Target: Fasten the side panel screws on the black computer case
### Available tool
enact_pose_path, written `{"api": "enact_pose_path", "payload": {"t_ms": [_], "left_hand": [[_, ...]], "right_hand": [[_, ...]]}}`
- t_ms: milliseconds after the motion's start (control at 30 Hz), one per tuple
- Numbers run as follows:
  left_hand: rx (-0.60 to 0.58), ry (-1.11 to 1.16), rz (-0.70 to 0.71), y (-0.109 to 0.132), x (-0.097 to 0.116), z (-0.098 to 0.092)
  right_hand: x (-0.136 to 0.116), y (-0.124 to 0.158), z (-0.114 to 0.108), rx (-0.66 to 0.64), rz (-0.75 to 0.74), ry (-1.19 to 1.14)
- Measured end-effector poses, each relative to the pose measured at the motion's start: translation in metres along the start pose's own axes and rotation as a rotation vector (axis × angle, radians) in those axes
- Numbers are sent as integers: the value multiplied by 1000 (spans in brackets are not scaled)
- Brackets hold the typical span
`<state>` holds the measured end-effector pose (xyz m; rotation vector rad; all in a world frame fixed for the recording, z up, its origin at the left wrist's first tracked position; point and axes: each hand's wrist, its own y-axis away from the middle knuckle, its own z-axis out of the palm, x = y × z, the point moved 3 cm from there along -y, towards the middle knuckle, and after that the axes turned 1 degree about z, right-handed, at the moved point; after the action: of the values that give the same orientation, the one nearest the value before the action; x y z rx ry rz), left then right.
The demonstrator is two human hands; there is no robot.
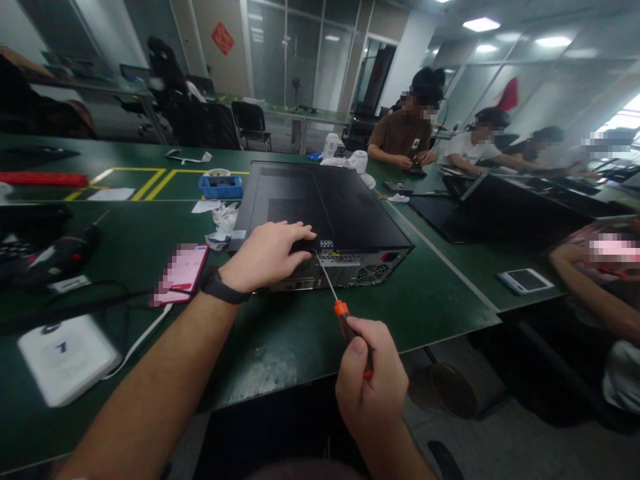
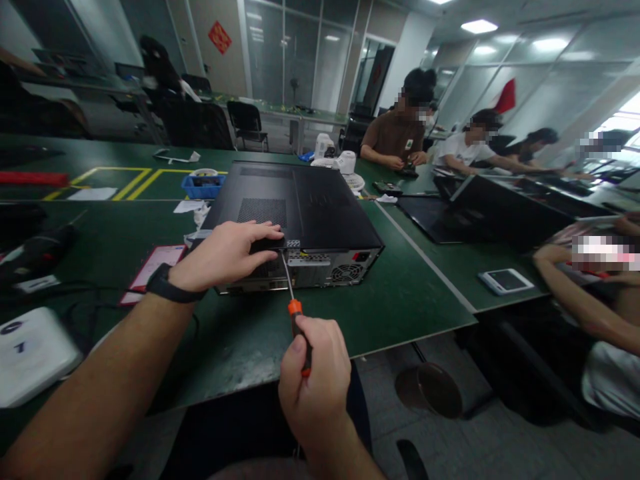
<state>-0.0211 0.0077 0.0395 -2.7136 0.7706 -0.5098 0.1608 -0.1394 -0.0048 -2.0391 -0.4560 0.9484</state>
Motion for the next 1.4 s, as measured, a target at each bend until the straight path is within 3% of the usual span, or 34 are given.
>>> {"api": "enact_pose_path", "payload": {"t_ms": [733,1100,1400], "left_hand": [[88,65,-11,-4,-1,3],[113,34,-19,-40,-12,16],[121,31,-43,-51,-18,17]], "right_hand": [[6,-4,-2,44,26,-13],[32,-27,18,68,38,77],[38,-49,14,74,71,92]]}}
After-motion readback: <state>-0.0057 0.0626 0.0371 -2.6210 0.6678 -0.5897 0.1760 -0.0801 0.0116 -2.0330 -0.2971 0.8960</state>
